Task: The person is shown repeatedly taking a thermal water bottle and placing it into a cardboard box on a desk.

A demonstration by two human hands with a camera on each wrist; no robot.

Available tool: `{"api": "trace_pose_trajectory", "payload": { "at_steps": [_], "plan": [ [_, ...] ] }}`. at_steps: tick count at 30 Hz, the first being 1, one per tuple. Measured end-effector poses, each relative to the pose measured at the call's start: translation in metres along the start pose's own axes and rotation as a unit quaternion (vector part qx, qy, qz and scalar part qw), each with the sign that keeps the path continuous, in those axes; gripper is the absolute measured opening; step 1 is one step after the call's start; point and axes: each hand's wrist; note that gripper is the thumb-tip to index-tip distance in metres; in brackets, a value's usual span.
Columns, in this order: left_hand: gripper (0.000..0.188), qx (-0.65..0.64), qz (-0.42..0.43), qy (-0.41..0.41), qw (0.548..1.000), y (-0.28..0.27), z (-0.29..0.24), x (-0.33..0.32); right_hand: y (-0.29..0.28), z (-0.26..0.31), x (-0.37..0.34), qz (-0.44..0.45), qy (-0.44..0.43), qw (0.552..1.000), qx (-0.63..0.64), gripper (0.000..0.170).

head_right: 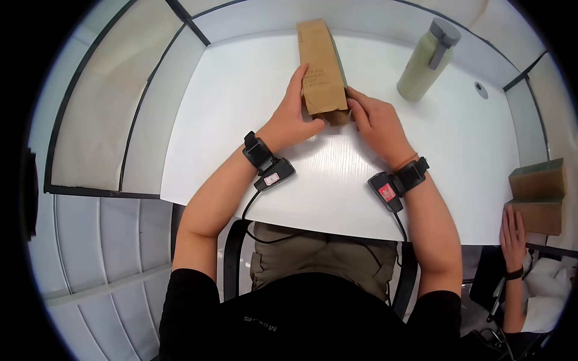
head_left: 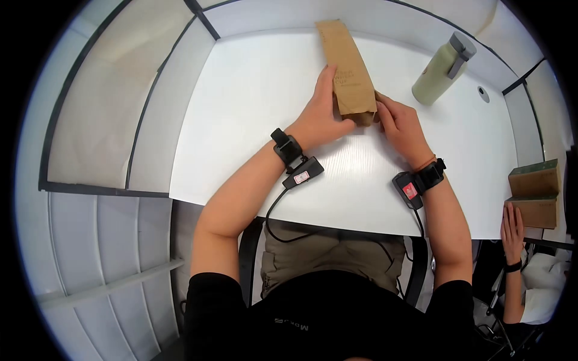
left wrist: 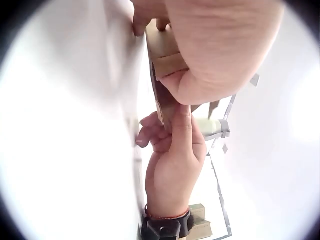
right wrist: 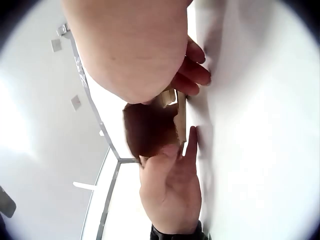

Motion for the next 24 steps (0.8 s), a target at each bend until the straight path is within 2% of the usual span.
{"api": "trace_pose_trajectory", "payload": {
  "at_steps": [4, 7, 10, 13, 16, 17, 20, 23, 24],
  "plan": [
    [0.094, 0.009, 0.001, -0.001, 1.0, -0.001, -0.002, 0.002, -0.002, 0.004, -0.001, 0.015, 0.007, 1.0, -0.006, 0.041],
    [0.089, 0.06, 0.016, 0.036, 0.997, -0.001, 0.0, 0.003, 0.0, 0.002, -0.001, 0.011, -0.008, 1.0, 0.009, 0.047],
    [0.087, 0.028, 0.033, 0.015, 0.999, -0.003, -0.003, 0.003, 0.003, -0.004, -0.001, 0.006, 0.0, 0.999, 0.035, 0.051],
    [0.082, -0.064, -0.05, -0.019, 0.996, 0.003, -0.006, 0.001, 0.0, 0.0, -0.002, 0.014, 0.03, 0.998, 0.051, 0.053],
    [0.081, -0.103, -0.056, -0.13, 0.985, -0.005, -0.014, 0.003, -0.002, 0.0, -0.002, 0.011, 0.038, 0.998, 0.053, 0.053],
    [0.068, -0.068, -0.083, -0.115, 0.987, -0.002, -0.012, 0.002, -0.002, 0.0, -0.002, 0.01, 0.036, 0.998, 0.056, 0.053],
    [0.041, -0.065, -0.044, -0.195, 0.978, -0.009, -0.024, 0.006, 0.001, -0.004, 0.0, 0.008, 0.018, 0.997, 0.071, 0.052],
    [0.019, -0.001, -0.037, -0.129, 0.991, -0.009, -0.018, 0.004, 0.001, -0.009, 0.001, 0.001, 0.02, 0.996, 0.083, 0.042],
    [0.019, 0.071, -0.022, -0.097, 0.993, -0.011, -0.015, 0.004, 0.0, -0.01, 0.001, -0.002, 0.024, 0.996, 0.086, 0.038]
  ]
}}
Point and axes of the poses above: each hand's wrist, its own x-axis towards the middle knuckle, its own y-axis out of the palm, z = x × y, and after that the axes turned 7 degrees about y, right-handed
